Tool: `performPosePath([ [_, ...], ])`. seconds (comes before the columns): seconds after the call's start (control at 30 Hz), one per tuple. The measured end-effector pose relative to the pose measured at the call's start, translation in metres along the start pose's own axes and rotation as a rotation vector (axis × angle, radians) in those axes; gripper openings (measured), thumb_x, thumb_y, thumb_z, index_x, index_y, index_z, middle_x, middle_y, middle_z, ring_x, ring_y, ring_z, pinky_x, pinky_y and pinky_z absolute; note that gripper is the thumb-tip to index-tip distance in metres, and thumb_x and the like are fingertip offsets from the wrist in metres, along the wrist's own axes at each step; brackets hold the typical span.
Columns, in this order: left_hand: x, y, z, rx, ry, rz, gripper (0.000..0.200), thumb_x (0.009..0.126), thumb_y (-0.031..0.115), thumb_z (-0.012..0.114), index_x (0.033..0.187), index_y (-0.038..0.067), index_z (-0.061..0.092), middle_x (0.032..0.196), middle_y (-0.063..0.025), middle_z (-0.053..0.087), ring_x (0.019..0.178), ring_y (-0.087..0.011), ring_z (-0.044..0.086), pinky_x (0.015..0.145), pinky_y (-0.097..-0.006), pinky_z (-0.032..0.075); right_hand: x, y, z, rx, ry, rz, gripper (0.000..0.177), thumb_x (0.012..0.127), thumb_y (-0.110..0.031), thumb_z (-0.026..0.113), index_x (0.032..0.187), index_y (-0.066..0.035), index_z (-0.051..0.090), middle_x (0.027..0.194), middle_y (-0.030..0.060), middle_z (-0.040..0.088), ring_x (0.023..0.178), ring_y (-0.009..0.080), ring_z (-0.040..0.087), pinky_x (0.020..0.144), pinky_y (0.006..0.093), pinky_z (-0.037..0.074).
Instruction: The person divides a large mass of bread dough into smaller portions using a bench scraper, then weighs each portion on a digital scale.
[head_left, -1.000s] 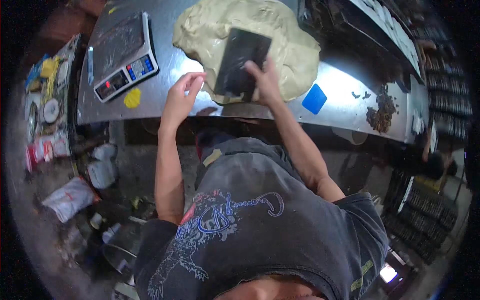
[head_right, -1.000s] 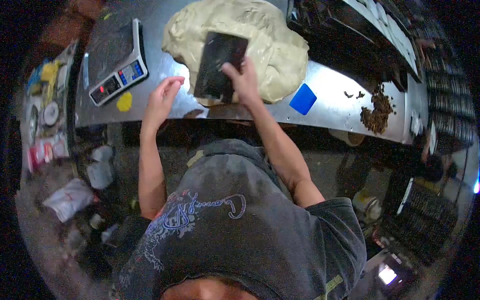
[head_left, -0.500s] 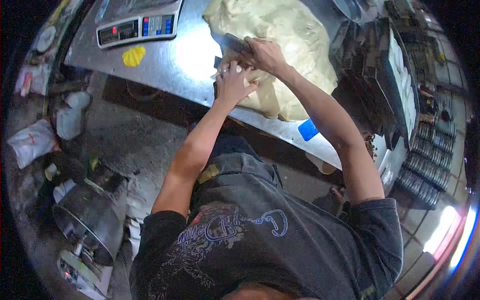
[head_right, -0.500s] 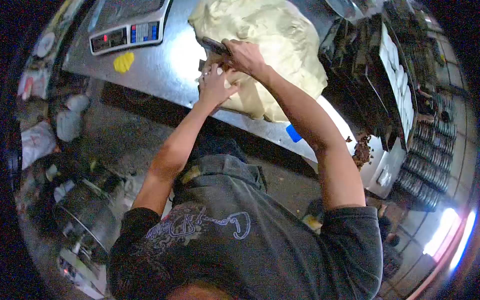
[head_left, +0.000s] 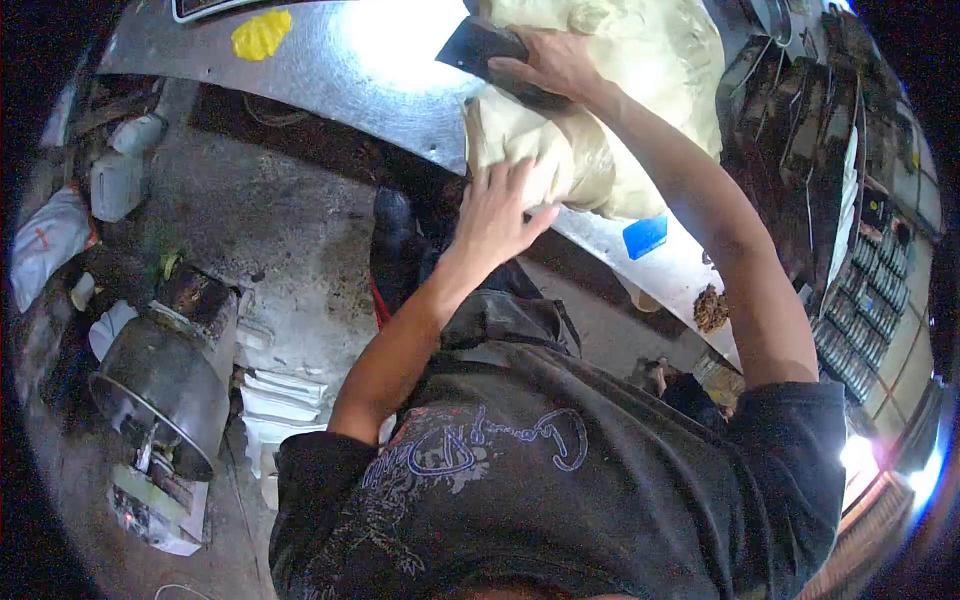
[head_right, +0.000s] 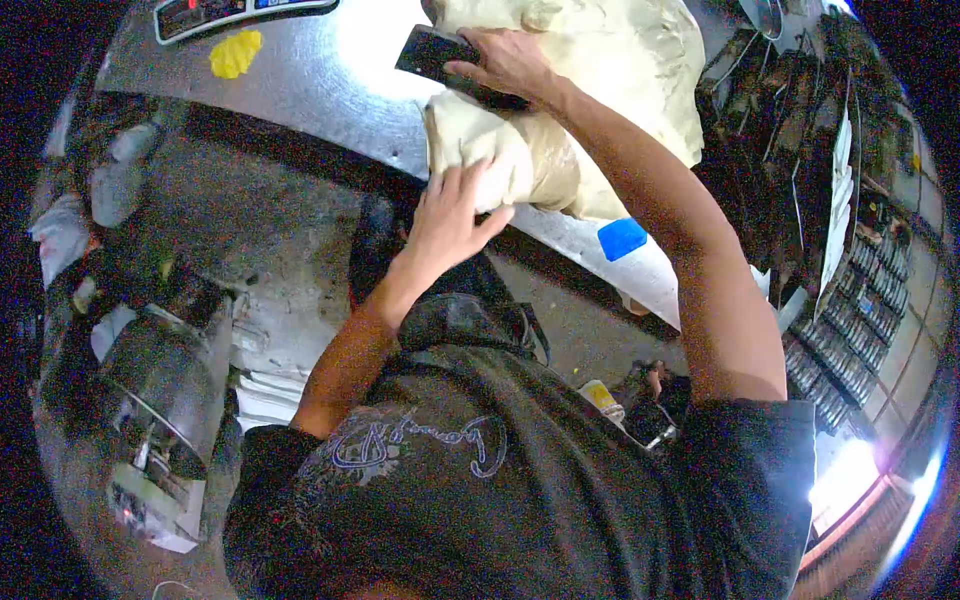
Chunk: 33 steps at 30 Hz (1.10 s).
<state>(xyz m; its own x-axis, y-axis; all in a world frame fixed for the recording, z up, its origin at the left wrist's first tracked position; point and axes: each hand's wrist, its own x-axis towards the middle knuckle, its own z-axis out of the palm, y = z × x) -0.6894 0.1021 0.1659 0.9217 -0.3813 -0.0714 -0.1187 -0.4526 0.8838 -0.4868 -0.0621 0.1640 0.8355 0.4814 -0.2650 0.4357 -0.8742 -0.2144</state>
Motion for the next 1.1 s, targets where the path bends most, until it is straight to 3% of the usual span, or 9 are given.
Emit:
performPosePath([
  [0.27,-0.070,-0.002,-0.058,-0.273,-0.447,-0.064,0.067,0.098,0.035,0.063,0.153,0.006,0.037,0.141,-0.0289,0.053,0.127,-0.0362,0.057,0.105,-0.0418,0.044,-0.029,-0.064,0.023,-0.022,-0.270,-0.383,0.031,0.094,-0.038,0.062,0.103,-0.008,0.060,0.099,0.0118,0.069,0.085,0.0347,0.069,0.076,0.0472,0.057],
  [0.4,-0.039,0.023,-0.131,0.047,-0.582,-0.293,0.054,0.100,0.041,0.058,0.141,0.006,0.053,0.123,-0.0252,0.067,0.116,-0.0362,0.065,0.100,-0.0428,0.048,-0.083,-0.069,0.018,0.140,0.319,-0.448,0.026,0.087,-0.029,0.069,0.099,-0.008,0.058,0.087,0.0098,0.066,0.075,0.0307,0.068,0.068,0.0409,0.057],
  [0.53,0.034,0.017,-0.111,0.344,-0.400,0.067,0.060,0.101,0.046,0.055,0.138,0.000,0.054,0.129,-0.0269,0.063,0.121,-0.0407,0.060,0.103,-0.0433,0.047,-0.135,-0.074,-0.039,0.787,0.742,0.561,0.042,0.088,-0.034,0.077,0.115,-0.001,0.069,0.096,0.0163,0.074,0.083,0.0211,0.072,0.074,0.0356,0.057],
  [0.6,0.074,0.007,-0.060,0.260,-0.266,0.127,0.072,0.095,0.053,0.061,0.137,-0.004,0.054,0.130,-0.0283,0.061,0.123,-0.0411,0.058,0.105,-0.0449,0.045,-0.166,-0.065,-0.051,0.990,1.122,0.608,0.048,0.089,-0.040,0.077,0.111,0.001,0.069,0.092,0.0153,0.075,0.081,0.0171,0.070,0.074,0.0343,0.056],
  [0.77,0.113,0.004,0.022,0.647,-0.476,0.167,0.118,0.067,0.066,0.082,0.151,0.000,0.032,0.132,-0.0265,0.061,0.125,-0.0351,0.059,0.104,-0.0431,0.047,-0.276,-0.051,-0.045,0.694,0.834,0.741,0.053,0.089,-0.042,0.075,0.119,0.001,0.066,0.098,0.0178,0.075,0.088,0.0271,0.074,0.080,0.0392,0.057],
  [0.87,0.141,-0.020,0.023,0.308,-0.548,0.231,0.106,0.068,0.054,0.086,0.148,0.004,0.038,0.128,-0.0244,0.063,0.120,-0.0345,0.063,0.099,-0.0422,0.050,-0.309,-0.062,-0.017,0.704,0.740,0.807,0.059,0.087,-0.048,0.074,0.123,-0.001,0.065,0.100,0.0209,0.074,0.092,0.0347,0.073,0.084,0.0426,0.055],
  [0.93,0.137,0.011,-0.005,0.238,-0.713,-0.020,0.076,0.075,0.033,0.081,0.139,0.009,0.048,0.126,-0.0178,0.066,0.113,-0.0299,0.064,0.097,-0.0391,0.050,-0.306,-0.067,-0.001,0.703,0.696,0.824,0.060,0.087,-0.049,0.073,0.123,-0.002,0.065,0.100,0.0214,0.074,0.092,0.0355,0.072,0.083,0.0432,0.055],
  [1.0,0.138,-0.033,0.004,0.030,-0.694,0.146,0.070,0.077,0.025,0.078,0.138,0.007,0.050,0.124,-0.0155,0.067,0.112,-0.0260,0.063,0.098,-0.0368,0.049,-0.285,-0.062,0.020,0.518,0.704,0.789,0.059,0.089,-0.054,0.068,0.122,-0.004,0.063,0.092,0.0211,0.073,0.087,0.0384,0.071,0.078,0.0468,0.055],
  [1.1,0.077,-0.023,-0.016,-0.129,-0.496,-0.127,0.062,0.078,0.018,0.076,0.134,0.005,0.056,0.118,-0.0128,0.068,0.106,-0.0244,0.064,0.096,-0.0378,0.050,-0.243,-0.081,0.014,0.410,0.511,0.785,0.045,0.089,-0.044,0.067,0.114,-0.007,0.060,0.086,0.0197,0.071,0.082,0.0400,0.070,0.072,0.0511,0.054],
])
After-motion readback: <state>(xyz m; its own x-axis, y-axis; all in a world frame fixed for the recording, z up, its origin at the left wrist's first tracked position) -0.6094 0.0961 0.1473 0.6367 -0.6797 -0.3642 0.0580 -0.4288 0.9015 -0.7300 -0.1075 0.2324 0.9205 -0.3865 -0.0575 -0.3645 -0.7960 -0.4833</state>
